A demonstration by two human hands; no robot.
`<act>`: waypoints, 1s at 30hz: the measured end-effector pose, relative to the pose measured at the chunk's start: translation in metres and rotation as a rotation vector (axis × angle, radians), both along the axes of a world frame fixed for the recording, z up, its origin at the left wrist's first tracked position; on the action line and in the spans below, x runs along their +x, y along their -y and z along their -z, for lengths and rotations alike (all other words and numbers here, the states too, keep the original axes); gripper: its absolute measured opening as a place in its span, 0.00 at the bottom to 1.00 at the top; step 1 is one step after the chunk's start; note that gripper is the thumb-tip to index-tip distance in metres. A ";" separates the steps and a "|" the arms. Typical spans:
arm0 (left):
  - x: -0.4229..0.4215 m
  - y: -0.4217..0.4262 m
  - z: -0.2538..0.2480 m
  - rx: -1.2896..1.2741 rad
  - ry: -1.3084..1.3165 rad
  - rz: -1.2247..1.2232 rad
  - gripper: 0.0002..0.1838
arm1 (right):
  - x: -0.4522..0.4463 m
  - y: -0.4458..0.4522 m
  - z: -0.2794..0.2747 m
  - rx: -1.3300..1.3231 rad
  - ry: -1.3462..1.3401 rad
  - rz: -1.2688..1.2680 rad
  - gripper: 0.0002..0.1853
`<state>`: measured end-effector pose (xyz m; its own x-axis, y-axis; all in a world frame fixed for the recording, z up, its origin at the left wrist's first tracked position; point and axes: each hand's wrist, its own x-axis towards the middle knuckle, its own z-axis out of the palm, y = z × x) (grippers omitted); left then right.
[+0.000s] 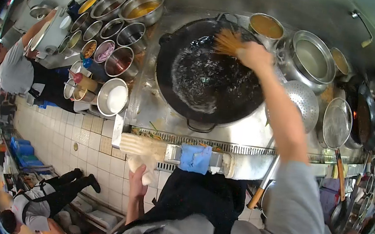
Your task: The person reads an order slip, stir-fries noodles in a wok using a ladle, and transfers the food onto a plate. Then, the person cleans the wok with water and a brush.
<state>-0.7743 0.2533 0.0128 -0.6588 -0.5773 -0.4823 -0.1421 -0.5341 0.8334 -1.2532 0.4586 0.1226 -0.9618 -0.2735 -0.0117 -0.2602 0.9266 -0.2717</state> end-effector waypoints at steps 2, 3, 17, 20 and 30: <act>-0.022 -0.004 -0.006 -0.022 -0.030 0.034 0.26 | 0.033 0.037 0.025 -0.140 0.020 0.013 0.19; -0.027 -0.007 -0.010 -0.021 -0.031 0.039 0.26 | 0.060 0.043 0.039 -0.109 0.017 -0.082 0.16; -0.032 -0.023 -0.013 0.038 -0.060 0.050 0.24 | 0.015 0.002 0.023 0.079 -0.076 -0.373 0.15; -0.025 -0.025 -0.008 0.063 -0.047 -0.017 0.24 | 0.047 -0.015 0.021 0.169 -0.063 -0.480 0.17; 0.026 -0.028 0.017 0.011 0.076 -0.067 0.23 | 0.016 -0.028 -0.009 0.246 0.013 -0.419 0.19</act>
